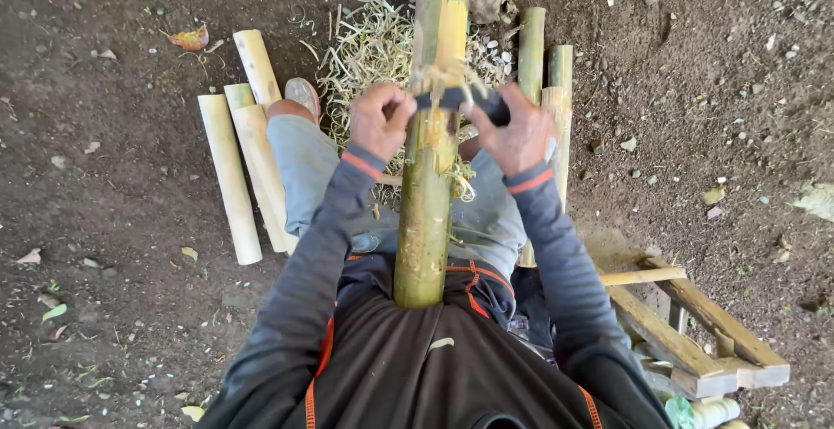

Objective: Scraping the outer bark from a bamboo pole using a curved blade.

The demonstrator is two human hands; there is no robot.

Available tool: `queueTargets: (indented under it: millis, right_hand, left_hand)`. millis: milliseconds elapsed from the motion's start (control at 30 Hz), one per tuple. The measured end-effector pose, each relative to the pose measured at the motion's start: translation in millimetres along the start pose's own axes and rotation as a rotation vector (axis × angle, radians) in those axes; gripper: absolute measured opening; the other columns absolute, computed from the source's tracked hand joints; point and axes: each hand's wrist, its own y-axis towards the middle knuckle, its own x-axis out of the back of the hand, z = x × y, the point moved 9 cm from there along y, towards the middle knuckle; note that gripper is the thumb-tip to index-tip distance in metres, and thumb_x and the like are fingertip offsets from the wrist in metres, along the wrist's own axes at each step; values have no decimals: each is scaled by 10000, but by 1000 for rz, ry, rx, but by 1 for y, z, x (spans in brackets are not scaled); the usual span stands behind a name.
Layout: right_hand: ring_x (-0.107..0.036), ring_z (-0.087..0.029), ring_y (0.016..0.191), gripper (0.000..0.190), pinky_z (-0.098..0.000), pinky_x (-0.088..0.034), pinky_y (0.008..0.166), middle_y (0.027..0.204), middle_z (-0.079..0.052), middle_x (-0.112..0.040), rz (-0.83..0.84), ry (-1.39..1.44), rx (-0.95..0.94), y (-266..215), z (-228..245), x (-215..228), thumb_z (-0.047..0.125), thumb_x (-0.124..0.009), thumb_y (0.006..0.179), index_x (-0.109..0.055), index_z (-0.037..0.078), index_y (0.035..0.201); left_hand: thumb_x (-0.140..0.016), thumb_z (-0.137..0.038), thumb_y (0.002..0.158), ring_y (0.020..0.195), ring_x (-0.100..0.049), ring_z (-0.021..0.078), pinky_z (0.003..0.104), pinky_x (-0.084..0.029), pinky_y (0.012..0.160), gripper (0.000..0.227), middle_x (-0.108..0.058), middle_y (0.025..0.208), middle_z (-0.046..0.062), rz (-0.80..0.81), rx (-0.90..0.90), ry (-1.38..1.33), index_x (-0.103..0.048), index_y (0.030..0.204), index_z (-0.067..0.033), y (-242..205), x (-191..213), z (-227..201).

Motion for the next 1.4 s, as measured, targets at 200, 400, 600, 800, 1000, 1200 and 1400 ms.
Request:
queueTargets:
  millis: [200, 400, 600, 800, 1000, 1200, 1400]
  right_hand:
    - [-699, -263, 638, 334, -377, -550, 616, 751, -121, -707, 52, 45, -74, -50, 20, 13, 295, -911, 831, -723, 49, 956]
    - [-740, -234, 697, 335, -348, -574, 644, 802, -105, -727, 107, 150, -83, -39, -17, -16, 307, -867, 865, -681, 43, 954]
    - [-696, -264, 616, 439, -371, -525, 577, 720, -114, -710, 1, -46, -44, 33, -36, -26, 406, -916, 842, -680, 40, 892]
    - [-649, -258, 532, 533, -378, -514, 538, 636, -103, -648, 23, -32, -41, 11, -31, -20, 463, -946, 805, -622, 39, 795]
    - [-687, -216, 580, 490, -342, -545, 570, 699, -65, -681, -6, 37, -28, 28, -32, -19, 417, -943, 879, -608, 65, 821]
    - [-685, -215, 574, 514, -354, -538, 540, 663, -91, -675, -33, -19, 34, 16, -20, -14, 377, -974, 791, -594, 31, 778]
    - [-722, -204, 633, 421, -317, -572, 582, 751, -110, -722, 76, 97, -121, -29, -8, -6, 312, -951, 828, -644, 24, 846]
  left_hand:
    - [-708, -60, 912, 604, -513, 160, 326, -401, 548, 119, -580, 767, 66, 24, 16, 24, -622, 856, 0, -71, 22, -55]
    - [-724, -61, 916, 641, -577, 167, 323, -461, 587, 124, -608, 780, 78, 58, -32, 39, -635, 850, -6, -34, 13, -45]
    - [-737, -47, 871, 639, -617, 175, 327, -504, 585, 50, -649, 780, 82, -3, -90, 52, -694, 863, -22, 52, -7, -5]
    - [-775, -43, 879, 653, -593, 161, 332, -471, 589, 161, -620, 793, 88, 44, -105, 101, -628, 828, 0, 19, -9, -11]
    - [-777, -15, 895, 642, -548, 169, 315, -435, 578, 163, -597, 780, 65, -16, -147, 129, -635, 814, -15, 41, -12, -8]
    - [-765, -23, 908, 641, -528, 154, 311, -428, 571, 181, -571, 801, 56, 26, -52, 78, -597, 846, -2, 19, -10, -14]
    - [-730, -2, 926, 650, -542, 177, 322, -433, 589, 144, -570, 824, 86, 5, -63, 69, -595, 877, 4, -33, 6, -57]
